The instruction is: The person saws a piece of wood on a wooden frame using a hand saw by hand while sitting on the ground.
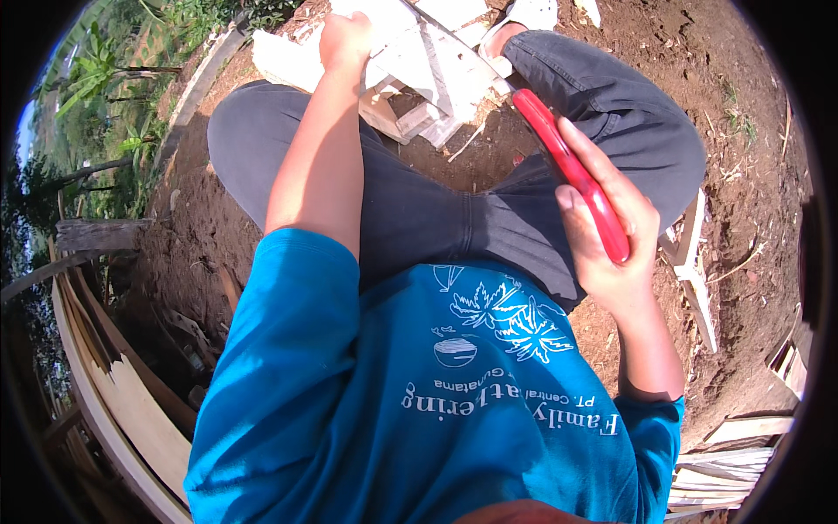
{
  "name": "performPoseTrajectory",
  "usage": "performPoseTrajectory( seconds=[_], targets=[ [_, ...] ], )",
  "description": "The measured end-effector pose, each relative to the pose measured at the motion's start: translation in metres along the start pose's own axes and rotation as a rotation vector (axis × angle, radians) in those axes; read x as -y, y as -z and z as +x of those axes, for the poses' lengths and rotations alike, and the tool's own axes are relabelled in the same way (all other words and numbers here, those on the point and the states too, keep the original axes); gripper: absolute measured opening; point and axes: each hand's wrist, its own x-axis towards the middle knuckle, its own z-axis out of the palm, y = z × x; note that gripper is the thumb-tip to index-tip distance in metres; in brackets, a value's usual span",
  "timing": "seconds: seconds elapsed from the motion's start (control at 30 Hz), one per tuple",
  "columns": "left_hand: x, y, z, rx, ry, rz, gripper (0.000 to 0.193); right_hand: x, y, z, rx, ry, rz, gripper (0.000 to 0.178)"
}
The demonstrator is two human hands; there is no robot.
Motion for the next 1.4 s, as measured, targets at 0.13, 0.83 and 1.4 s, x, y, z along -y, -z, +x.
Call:
performPoseTrajectory(
  seconds=[0.13,0.83,1.4],
  targets=[
    [-0.009,0.000,0.002,0.035,-0.004,-0.046,0.054,-0.011,-0.026,0.035,0.008,-0.040,0.119,0.044],
    [-0.010,0.000,0.000,0.079,-0.031,-0.009,0.054,-0.007,-0.017,0.049,0.055,-0.095,0.160,0.042],
    [0.000,0.007,0.002,0.042,-0.009,-0.083,0.054,0.007,0.005,-0.001,-0.022,-0.045,0.137,0.050]
  ],
)
